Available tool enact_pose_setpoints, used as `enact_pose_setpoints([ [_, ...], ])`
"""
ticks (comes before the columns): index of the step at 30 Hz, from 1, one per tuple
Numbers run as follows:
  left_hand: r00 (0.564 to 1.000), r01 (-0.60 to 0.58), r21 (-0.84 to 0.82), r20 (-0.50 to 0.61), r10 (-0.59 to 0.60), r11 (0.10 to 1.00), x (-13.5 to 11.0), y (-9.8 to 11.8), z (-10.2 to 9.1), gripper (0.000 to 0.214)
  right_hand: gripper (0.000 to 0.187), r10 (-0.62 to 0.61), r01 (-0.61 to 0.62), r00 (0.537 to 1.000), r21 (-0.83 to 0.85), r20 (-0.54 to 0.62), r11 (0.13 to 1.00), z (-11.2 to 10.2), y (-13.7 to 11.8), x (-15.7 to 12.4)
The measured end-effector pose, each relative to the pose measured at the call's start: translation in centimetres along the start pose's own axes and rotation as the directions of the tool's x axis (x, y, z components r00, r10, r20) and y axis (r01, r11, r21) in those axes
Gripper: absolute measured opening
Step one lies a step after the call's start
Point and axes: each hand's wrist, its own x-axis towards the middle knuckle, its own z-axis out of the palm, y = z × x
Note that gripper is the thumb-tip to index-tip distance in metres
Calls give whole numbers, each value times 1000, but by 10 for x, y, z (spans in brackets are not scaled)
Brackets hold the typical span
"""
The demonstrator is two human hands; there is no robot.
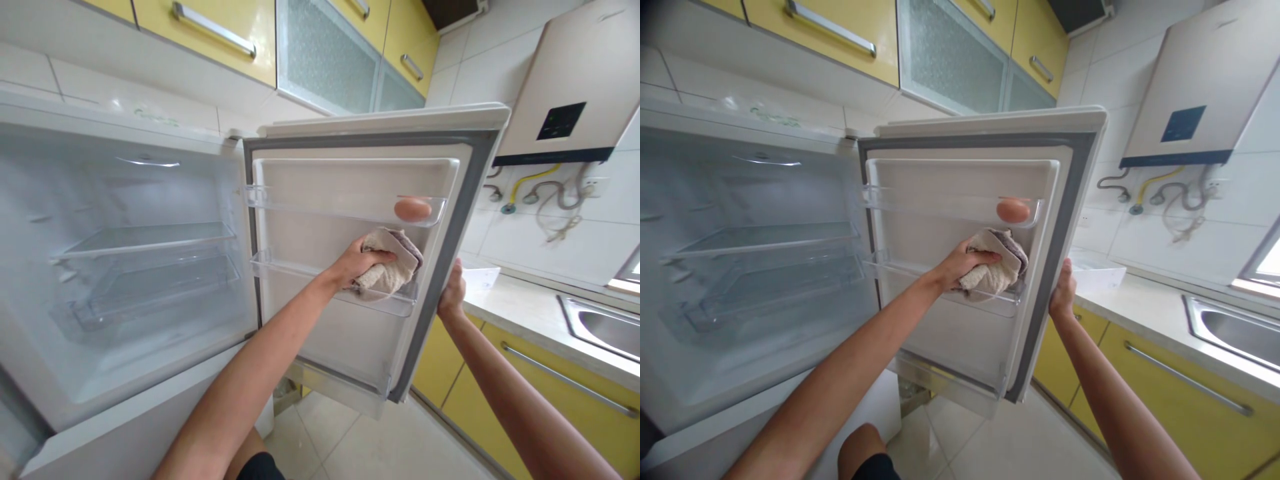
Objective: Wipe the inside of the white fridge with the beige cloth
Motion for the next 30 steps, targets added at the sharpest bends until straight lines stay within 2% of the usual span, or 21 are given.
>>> enact_pose_setpoints([
  [6, 994, 4, -167, -103, -22, 986, 1, 2, -4, 43, 86, 9, -9, 1000, -6, 17, 1000, -2, 5, 1],
  [12, 985, -27, -237, -173, -15, 971, 1, 4, -7, 46, 79, 35, -36, 999, 49, 20, 998, -2, 11, 5],
  [14, 976, -68, -191, -218, 25, 979, 2, 2, -7, 47, 73, 36, -38, 999, 69, 18, 997, -2, 12, 6],
  [17, 937, -143, -45, -328, 120, 989, 6, -4, -7, 44, 72, 26, -29, 999, 74, 32, 997, -2, 13, 7],
  [19, 914, -147, 16, -379, 142, 989, 9, -8, -7, 38, 77, 22, -25, 999, 78, 40, 997, -3, 14, 8],
  [22, 903, -119, 66, -408, 135, 991, 12, -11, -9, 30, 86, 24, -25, 1000, 75, 17, 997, -2, 13, 8],
  [24, 866, -93, 205, -466, 180, 974, 14, -11, -15, 25, 86, 37, -36, 999, 64, -5, 997, -1, 11, 8],
  [26, 804, -44, 368, -539, 251, 929, 13, -7, -28, 22, 82, 57, -56, 998, 47, -19, 997, 0, 8, 7],
  [30, 679, 23, 506, -641, 358, 862, 4, 15, -74, 17, 68, 82, -82, 997, 10, 0, 997, 2, 5, 7],
])
